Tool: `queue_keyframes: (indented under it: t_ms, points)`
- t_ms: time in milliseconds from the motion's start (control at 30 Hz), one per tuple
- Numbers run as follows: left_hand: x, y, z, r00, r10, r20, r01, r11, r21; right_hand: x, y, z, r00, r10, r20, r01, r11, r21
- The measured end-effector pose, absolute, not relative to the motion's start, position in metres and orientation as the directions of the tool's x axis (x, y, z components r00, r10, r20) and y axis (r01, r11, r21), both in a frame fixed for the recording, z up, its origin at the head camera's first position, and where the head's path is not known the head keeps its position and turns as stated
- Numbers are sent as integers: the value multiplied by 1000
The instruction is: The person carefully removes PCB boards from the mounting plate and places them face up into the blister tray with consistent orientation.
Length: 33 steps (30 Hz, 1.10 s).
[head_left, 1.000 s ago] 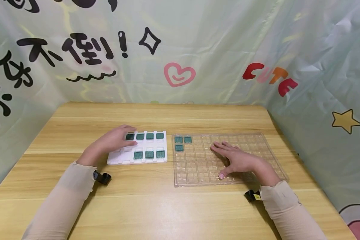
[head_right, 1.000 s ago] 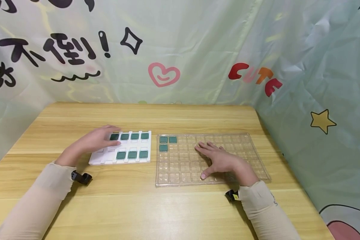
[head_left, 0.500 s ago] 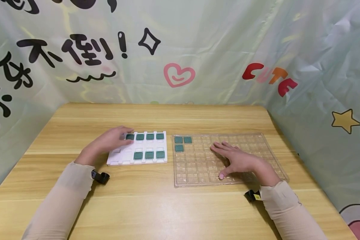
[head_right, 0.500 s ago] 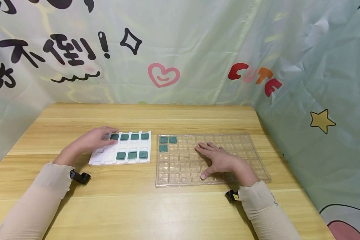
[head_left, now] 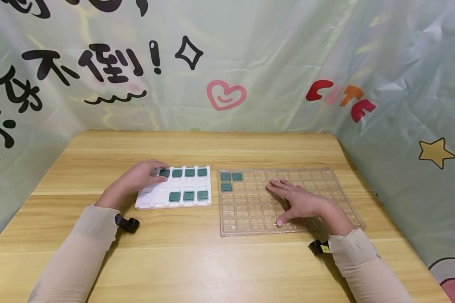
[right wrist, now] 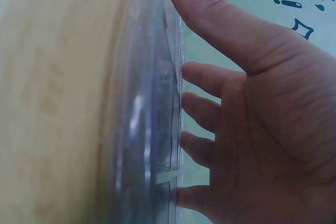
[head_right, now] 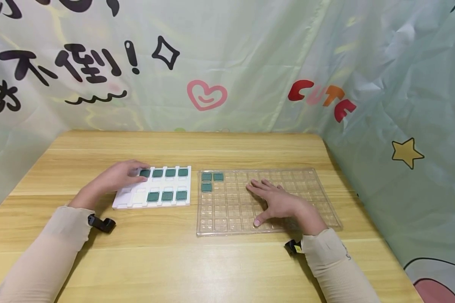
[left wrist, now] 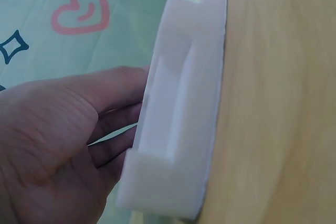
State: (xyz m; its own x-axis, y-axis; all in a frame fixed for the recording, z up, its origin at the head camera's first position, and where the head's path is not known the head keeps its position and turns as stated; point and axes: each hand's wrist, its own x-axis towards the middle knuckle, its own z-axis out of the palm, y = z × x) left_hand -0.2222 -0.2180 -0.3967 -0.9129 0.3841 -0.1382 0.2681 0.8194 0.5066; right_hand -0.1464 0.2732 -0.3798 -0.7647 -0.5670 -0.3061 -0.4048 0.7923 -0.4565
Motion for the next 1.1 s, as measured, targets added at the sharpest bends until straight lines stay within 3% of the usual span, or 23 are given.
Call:
queue_keyframes:
  t_ms: [1100]
  points:
    - [-221,-215,-396,-926,356,-121,248,821,515,-146,273,-381,-766,-565,-306,-406,795,-451]
